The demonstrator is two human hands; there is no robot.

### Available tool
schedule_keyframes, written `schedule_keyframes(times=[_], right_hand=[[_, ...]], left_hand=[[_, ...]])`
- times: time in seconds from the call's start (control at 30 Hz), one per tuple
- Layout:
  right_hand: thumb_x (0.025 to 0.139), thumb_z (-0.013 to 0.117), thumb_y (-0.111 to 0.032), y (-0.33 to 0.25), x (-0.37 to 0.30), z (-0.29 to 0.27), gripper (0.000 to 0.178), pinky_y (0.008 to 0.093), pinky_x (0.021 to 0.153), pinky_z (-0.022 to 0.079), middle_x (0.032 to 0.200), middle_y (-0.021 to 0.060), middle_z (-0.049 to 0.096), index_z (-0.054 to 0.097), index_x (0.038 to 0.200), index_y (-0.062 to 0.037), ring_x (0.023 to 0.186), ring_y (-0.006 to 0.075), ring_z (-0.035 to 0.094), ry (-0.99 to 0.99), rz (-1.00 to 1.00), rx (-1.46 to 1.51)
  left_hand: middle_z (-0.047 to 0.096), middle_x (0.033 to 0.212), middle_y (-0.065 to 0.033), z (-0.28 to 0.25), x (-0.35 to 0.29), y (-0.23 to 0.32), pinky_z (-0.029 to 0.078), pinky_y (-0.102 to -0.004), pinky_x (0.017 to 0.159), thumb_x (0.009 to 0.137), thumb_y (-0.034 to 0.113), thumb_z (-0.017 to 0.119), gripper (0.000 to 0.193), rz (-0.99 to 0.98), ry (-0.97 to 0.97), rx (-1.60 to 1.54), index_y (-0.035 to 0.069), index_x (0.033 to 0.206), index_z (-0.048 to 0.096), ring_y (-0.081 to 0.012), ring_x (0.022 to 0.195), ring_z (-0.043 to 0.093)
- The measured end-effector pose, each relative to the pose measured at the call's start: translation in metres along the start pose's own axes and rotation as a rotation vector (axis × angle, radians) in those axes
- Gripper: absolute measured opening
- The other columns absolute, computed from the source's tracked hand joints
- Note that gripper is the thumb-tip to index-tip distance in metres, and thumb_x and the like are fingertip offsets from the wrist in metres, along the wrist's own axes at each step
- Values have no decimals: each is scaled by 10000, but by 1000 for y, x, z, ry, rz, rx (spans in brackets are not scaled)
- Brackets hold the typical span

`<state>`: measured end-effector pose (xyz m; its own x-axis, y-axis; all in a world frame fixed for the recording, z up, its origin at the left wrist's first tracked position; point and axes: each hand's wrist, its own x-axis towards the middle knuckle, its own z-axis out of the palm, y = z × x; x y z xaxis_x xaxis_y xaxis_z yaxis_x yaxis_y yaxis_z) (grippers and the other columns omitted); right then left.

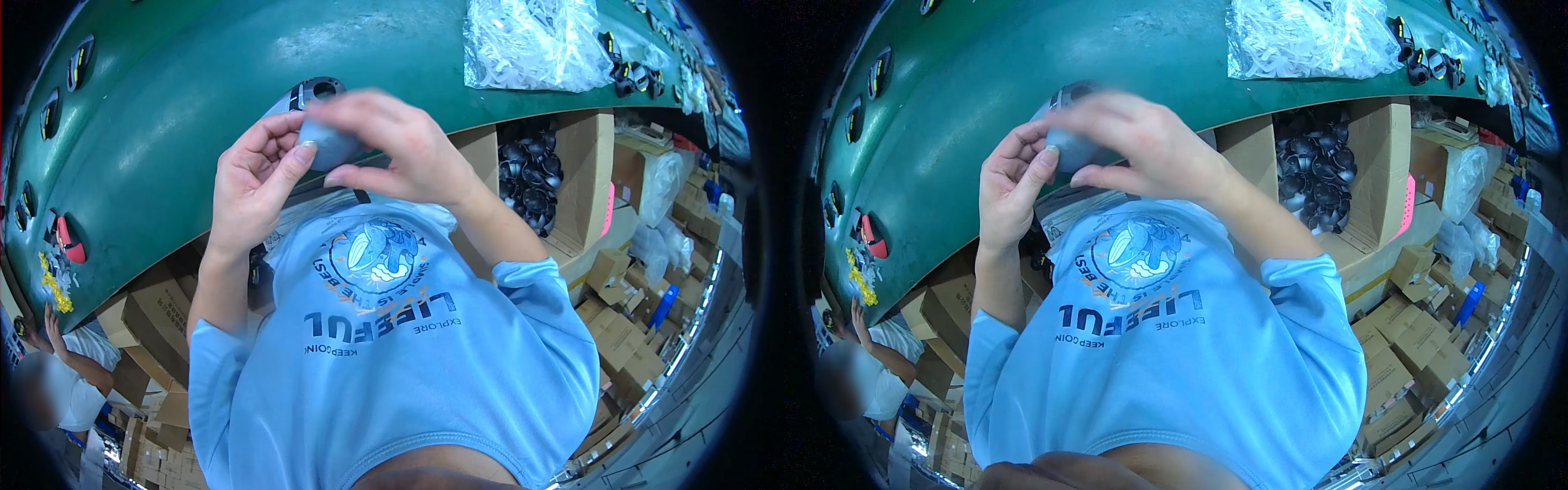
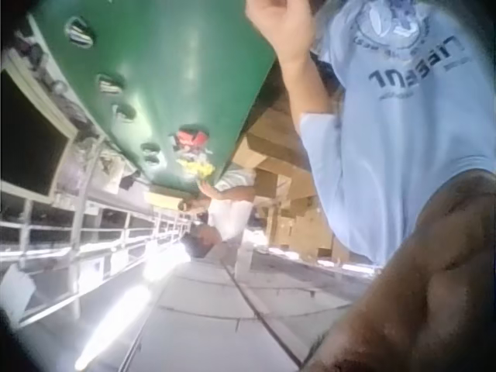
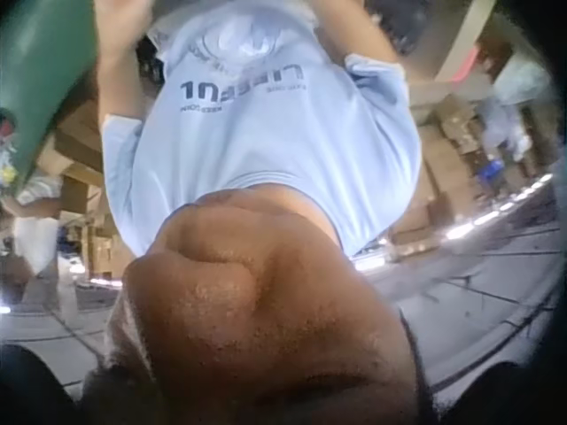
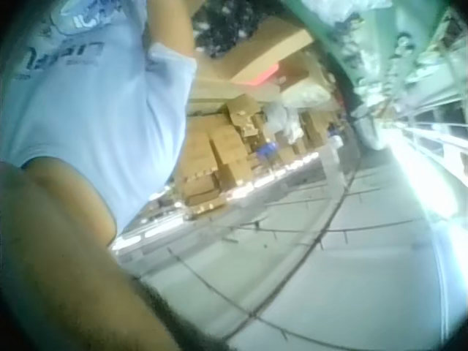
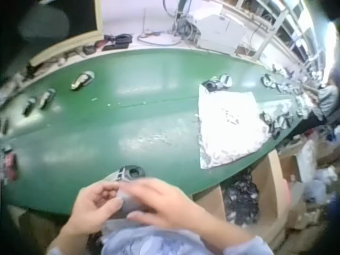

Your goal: Assembling small electronic components, likely computer mice, on an industrial production line.

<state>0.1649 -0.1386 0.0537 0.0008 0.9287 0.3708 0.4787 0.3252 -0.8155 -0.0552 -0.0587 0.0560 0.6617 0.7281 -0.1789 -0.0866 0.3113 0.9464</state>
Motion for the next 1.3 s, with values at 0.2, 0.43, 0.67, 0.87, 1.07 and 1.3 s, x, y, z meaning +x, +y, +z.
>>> schedule_keyframes(times=[0.2,0.43,0.67,0.87,1.07,1.3], right_hand=[[726,934,-268,14,7,-7,612,387,794,630,981,85,773,765,1296,-124,882,289,745,-23,-192,-202],[831,888,-426,70,27,3,618,476,1064,538,1364,126,725,740,1381,-185,1227,309,666,-142,-231,-387],[843,880,-437,73,36,-6,590,434,1030,513,1344,-4,747,744,1353,-175,1197,254,671,-295,-322,-353],[776,939,-394,75,45,-11,576,386,977,530,1196,13,794,785,1263,-127,1057,255,678,-250,-268,-168],[726,929,-491,77,43,-10,652,390,937,510,1170,-18,796,795,1279,-170,981,242,629,-338,-258,-326],[771,868,-577,74,36,-7,608,392,948,452,1072,-60,793,801,1286,-261,944,210,616,-305,-201,-417]], left_hand=[[727,1136,-93,-12,1,3,554,-289,831,932,165,860,449,162,21,535,-19,1308,699,-159,1012,674],[679,1376,-108,-35,27,-17,422,-457,1114,828,362,907,703,529,128,1348,72,1419,662,-352,1281,557],[663,1418,-101,-52,29,-21,391,-475,1132,828,367,875,738,536,-75,1293,69,1461,640,-344,1269,564],[661,1428,-101,-54,29,-23,394,-482,1135,814,365,873,780,536,-94,1304,63,1487,620,-345,1265,562],[654,1438,-105,-59,30,-24,401,-487,1130,808,344,873,791,560,-113,1275,65,1502,614,-349,1268,558],[645,1444,-101,-59,32,-23,412,-485,1112,824,345,868,797,579,-124,1302,67,1523,604,-343,1254,557]])
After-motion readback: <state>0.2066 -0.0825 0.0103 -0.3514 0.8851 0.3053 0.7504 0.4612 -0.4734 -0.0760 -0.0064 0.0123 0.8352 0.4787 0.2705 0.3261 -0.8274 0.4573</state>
